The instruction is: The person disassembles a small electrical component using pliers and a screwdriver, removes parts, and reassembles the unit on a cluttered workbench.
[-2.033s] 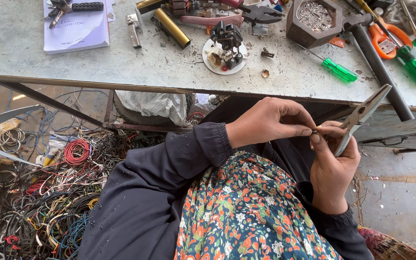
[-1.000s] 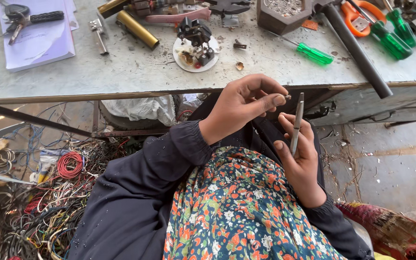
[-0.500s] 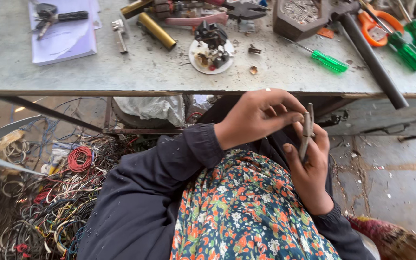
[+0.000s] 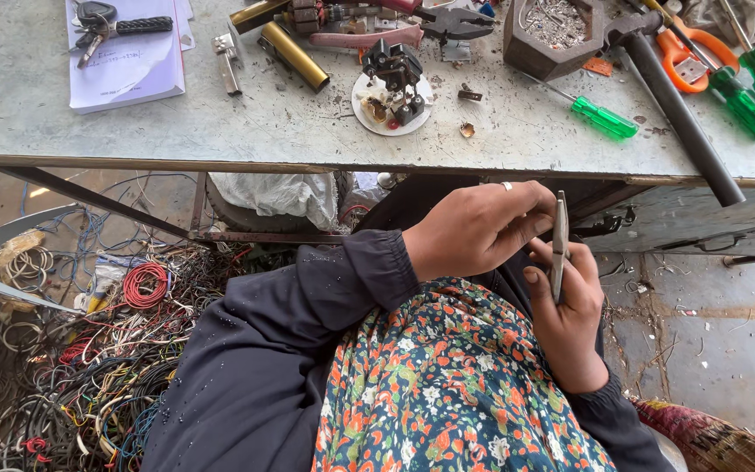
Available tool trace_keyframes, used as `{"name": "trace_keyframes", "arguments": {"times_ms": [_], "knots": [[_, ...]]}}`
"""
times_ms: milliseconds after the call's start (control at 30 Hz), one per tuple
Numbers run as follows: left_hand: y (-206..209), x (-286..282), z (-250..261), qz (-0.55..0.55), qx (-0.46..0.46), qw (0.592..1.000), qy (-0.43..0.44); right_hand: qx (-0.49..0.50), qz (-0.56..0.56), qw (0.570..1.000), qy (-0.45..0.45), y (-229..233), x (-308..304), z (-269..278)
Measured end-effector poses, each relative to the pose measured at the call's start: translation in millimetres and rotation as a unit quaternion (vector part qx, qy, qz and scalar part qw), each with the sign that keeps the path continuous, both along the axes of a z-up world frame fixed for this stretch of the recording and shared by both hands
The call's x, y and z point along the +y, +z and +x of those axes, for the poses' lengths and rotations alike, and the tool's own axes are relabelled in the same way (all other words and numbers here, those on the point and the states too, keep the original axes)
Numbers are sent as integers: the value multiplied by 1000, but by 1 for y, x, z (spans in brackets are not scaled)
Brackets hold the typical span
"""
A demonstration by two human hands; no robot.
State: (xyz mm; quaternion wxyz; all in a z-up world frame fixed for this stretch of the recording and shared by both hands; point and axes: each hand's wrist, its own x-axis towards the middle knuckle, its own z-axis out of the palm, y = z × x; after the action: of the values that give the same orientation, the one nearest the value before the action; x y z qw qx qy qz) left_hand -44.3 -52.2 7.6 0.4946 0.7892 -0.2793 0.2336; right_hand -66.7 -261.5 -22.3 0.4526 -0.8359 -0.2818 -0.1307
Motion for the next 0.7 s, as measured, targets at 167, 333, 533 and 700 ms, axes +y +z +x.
{"name": "trace_keyframes", "arguments": {"times_ms": [167, 333, 533, 700], "knots": [[-2, -1, -1, -4, 19, 1000, 2, 53, -2, 999, -7, 1, -2, 0], [-1, -2, 1, -15, 48, 999, -16, 42, 33, 998, 46, 1, -3, 3], [-2, -1, 3, -13, 35, 999, -13, 132, 108, 981, 87, -6, -6, 3], [-1, 3, 6, -21, 53, 998, -35, 195, 127, 970, 75, -10, -10, 4]]}}
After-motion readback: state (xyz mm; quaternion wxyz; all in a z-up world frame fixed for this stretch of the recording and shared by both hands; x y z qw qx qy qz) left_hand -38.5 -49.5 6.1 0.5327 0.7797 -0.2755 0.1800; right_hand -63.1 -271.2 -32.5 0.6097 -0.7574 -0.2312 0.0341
